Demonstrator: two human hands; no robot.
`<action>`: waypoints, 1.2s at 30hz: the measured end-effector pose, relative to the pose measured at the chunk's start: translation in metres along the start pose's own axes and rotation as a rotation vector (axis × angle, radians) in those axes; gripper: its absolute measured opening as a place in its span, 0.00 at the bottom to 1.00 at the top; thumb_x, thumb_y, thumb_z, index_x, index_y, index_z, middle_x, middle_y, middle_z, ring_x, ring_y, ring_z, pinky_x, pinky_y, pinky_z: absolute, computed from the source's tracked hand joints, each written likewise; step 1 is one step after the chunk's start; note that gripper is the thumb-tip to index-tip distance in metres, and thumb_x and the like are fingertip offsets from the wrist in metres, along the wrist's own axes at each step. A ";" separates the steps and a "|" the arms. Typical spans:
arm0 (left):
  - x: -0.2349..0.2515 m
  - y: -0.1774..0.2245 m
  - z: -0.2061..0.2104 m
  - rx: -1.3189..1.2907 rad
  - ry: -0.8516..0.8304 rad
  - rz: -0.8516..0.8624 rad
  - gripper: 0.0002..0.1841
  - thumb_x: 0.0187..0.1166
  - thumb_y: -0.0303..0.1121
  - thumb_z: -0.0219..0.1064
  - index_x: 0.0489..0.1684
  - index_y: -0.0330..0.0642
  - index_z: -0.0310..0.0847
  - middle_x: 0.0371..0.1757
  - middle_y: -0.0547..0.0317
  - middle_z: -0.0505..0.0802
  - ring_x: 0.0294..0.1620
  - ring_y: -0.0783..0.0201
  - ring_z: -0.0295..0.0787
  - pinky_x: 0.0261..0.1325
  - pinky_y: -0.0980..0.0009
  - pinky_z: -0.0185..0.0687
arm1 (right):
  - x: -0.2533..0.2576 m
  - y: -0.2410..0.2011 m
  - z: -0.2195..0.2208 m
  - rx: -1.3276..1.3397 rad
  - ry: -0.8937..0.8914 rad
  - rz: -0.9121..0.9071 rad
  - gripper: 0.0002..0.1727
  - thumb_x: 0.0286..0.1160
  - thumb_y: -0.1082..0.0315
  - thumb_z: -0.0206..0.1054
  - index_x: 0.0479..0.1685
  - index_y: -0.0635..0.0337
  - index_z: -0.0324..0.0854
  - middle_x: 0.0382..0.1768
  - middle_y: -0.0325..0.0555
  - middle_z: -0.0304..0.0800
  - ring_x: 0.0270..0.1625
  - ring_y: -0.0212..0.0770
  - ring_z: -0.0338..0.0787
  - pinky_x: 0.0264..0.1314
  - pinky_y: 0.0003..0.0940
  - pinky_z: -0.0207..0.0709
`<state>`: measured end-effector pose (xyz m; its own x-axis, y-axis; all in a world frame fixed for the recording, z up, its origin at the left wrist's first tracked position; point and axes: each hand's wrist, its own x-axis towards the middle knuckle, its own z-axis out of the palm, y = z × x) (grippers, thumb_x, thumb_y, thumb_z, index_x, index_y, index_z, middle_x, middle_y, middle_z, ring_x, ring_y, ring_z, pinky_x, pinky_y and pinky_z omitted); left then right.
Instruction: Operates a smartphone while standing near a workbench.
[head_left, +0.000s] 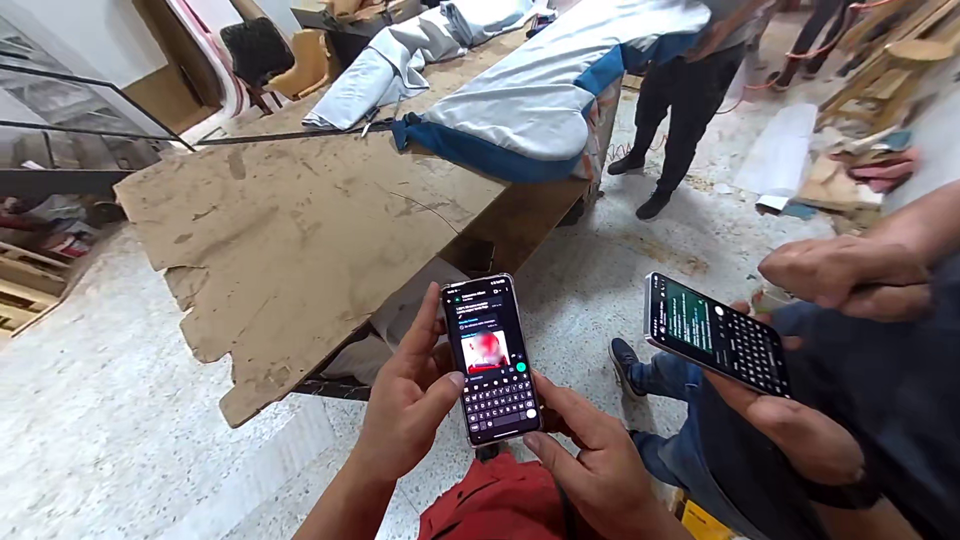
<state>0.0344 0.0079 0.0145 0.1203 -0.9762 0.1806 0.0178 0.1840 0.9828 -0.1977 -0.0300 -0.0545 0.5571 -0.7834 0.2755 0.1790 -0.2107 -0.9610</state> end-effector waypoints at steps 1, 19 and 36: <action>0.003 0.002 0.001 0.039 0.046 0.016 0.43 0.76 0.36 0.69 0.95 0.56 0.52 0.76 0.44 0.83 0.66 0.48 0.89 0.64 0.55 0.91 | 0.000 0.001 0.000 -0.017 0.005 -0.004 0.30 0.79 0.71 0.70 0.82 0.67 0.72 0.67 0.53 0.87 0.60 0.43 0.94 0.63 0.40 0.93; 0.041 0.018 0.021 0.501 0.448 -0.137 0.33 0.72 0.69 0.67 0.59 0.49 0.77 0.34 0.63 0.93 0.31 0.64 0.92 0.32 0.63 0.91 | 0.001 0.007 0.007 -0.308 0.064 -0.178 0.27 0.78 0.71 0.71 0.77 0.66 0.78 0.65 0.51 0.90 0.58 0.38 0.94 0.61 0.35 0.93; 0.011 0.003 0.008 0.176 0.147 -0.017 0.44 0.70 0.29 0.72 0.92 0.58 0.57 0.75 0.50 0.83 0.57 0.50 0.93 0.53 0.55 0.96 | 0.002 0.004 0.008 0.033 0.039 -0.022 0.30 0.78 0.74 0.70 0.81 0.71 0.72 0.66 0.56 0.88 0.59 0.46 0.94 0.63 0.43 0.93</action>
<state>0.0279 -0.0028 0.0201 0.2654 -0.9492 0.1689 -0.1506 0.1322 0.9797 -0.1898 -0.0276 -0.0574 0.5206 -0.8011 0.2953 0.2179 -0.2097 -0.9532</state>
